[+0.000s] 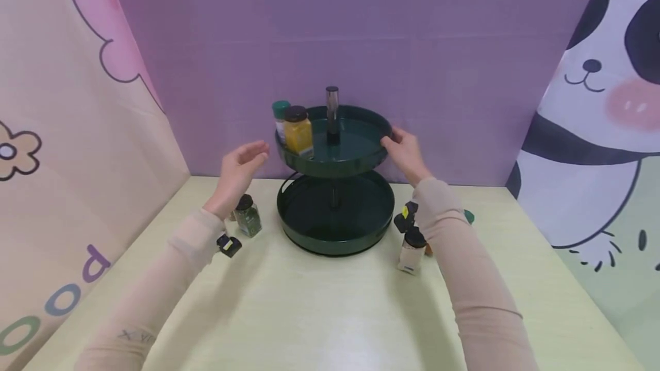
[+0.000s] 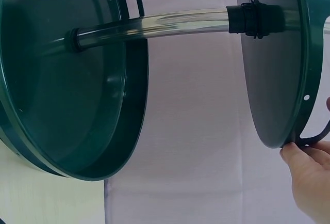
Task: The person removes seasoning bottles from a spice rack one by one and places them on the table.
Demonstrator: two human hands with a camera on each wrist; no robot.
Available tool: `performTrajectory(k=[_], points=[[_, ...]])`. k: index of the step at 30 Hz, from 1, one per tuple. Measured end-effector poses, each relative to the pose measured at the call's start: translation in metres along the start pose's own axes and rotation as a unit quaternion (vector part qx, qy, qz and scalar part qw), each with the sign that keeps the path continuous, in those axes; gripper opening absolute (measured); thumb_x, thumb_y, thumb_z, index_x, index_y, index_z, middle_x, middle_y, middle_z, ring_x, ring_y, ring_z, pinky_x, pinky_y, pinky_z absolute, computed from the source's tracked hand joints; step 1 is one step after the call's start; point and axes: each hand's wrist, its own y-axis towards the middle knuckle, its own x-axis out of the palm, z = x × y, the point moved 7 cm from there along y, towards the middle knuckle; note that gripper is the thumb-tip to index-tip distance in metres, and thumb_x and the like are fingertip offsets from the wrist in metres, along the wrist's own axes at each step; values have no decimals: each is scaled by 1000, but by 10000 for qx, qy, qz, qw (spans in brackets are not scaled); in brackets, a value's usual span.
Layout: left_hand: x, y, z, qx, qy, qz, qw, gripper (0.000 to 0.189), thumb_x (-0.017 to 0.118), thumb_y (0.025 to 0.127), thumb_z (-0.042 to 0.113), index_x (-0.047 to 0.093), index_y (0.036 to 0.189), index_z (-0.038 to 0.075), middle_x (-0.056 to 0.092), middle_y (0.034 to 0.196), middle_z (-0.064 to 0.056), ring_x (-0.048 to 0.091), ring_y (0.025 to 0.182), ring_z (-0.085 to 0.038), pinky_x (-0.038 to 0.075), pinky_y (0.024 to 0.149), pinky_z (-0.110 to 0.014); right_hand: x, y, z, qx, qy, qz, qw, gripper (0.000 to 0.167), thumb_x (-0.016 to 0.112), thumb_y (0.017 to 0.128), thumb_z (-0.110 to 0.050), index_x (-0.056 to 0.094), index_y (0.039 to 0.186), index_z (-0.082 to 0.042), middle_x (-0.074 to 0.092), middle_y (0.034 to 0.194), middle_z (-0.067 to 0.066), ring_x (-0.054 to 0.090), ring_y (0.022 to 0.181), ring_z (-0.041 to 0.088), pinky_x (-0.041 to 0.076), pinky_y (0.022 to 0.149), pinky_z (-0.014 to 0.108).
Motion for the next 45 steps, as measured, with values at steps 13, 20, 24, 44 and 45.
performTrajectory(k=[13, 20, 24, 44, 45], points=[[22, 36, 34, 19, 1195, -401, 9920, 62, 64, 84, 33, 40, 138, 12, 48, 137, -4, 45, 125, -18, 38, 103, -32, -3, -1, 2, -62, -29, 9, 10000, 57, 44, 92, -18, 25, 144, -6, 29, 147, 15, 26, 136, 24, 27, 110, 41], [31, 46, 37, -128, 1256, -446, 9910, 67, 67, 82, 31, 38, 139, 10, 49, 135, -7, 49, 121, -19, 42, 100, -33, -1, -2, 1, -14, 123, 30, 9999, 57, 45, 92, -19, 24, 144, -7, 25, 149, 13, 24, 137, 22, 26, 110, 40], [37, 51, 36, -105, 1310, -458, 9903, 65, 68, 82, 29, 40, 137, 8, 53, 130, -9, 53, 115, -19, 45, 96, -32, 0, -3, 2, -16, 177, 69, 9998, 56, 45, 93, -18, 25, 144, -5, 28, 148, 14, 26, 136, 23, 27, 111, 39], [45, 59, 38, -205, 1515, -482, 9871, 55, 69, 80, 27, 49, 126, 6, 58, 120, -11, 58, 106, -21, 50, 89, -34, 2, -6, -1, -206, 183, 113, 9996, 55, 43, 93, -18, 25, 143, -4, 31, 146, 15, 29, 135, 23, 28, 110, 38], [46, 59, 37, -226, 1513, -487, 9870, 53, 70, 80, 27, 49, 125, 6, 58, 120, -10, 58, 105, -21, 50, 89, -34, 2, -7, -1, -224, 161, 99, 9996, 55, 43, 93, -18, 26, 143, -3, 31, 146, 16, 29, 135, 23, 28, 110, 38]])
